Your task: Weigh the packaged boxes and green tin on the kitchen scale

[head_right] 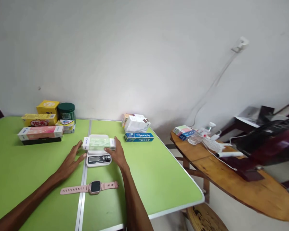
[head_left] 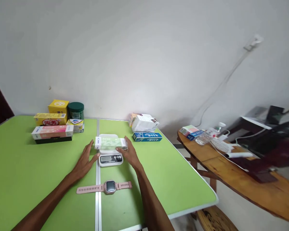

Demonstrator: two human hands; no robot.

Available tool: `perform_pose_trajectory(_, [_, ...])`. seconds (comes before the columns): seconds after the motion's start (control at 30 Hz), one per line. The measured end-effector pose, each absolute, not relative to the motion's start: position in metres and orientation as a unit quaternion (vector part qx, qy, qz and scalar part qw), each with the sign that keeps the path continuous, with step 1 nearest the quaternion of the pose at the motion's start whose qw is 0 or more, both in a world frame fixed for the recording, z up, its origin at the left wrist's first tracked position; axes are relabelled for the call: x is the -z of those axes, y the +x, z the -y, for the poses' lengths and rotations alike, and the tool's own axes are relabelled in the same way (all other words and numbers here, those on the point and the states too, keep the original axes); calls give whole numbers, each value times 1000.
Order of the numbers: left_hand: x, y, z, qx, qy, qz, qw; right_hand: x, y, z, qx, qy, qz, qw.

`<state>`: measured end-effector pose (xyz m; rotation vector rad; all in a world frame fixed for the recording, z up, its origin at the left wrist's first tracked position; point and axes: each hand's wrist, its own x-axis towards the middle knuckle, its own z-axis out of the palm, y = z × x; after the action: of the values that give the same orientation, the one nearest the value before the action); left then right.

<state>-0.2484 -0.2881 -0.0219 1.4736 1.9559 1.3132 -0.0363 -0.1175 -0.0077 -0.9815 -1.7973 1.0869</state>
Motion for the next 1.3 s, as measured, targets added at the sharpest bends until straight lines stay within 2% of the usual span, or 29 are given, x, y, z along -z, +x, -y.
perform_pose_trajectory(0.17, [9, -269, 252, -454, 528, -697, 170, -6, -21, 103, -512, -357, 702, 344])
perform_pose_trajectory(0.27, [-14, -271, 234, -424, 549, -703, 158, -9, -7, 97, -523, -342, 688, 368])
perform_pose_trajectory(0.4, [-47, -238, 199, -399, 595, -683, 146, -7, 27, 77, -535, -345, 632, 442])
perform_pose_trajectory(0.5, [-54, -192, 150, -408, 620, -653, 152, -4, 59, 49, -500, -380, 594, 503])
perform_pose_trajectory(0.63, [-41, -130, 74, -427, 628, -632, 155, 2, 94, -1, -402, -449, 557, 571])
perform_pose_trajectory(0.8, [-20, -92, 20, -408, 617, -657, 145, 12, 114, -56, -291, -515, 590, 550])
perform_pose_trajectory(0.97, [-16, -89, 10, -366, 596, -707, 107, 19, 114, -77, -245, -529, 634, 508])
perform_pose_trajectory(1.1, [-24, -91, 22, -360, 607, -699, 115, 25, 110, -60, -202, -544, 625, 523])
perform_pose_trajectory(1.2, [-29, -104, 57, -389, 635, -657, 118, 35, 109, -27, -159, -532, 634, 538])
perform_pose_trajectory(1.3, [-28, -137, 116, -437, 641, -625, 88, 44, 108, 17, -173, -492, 683, 511])
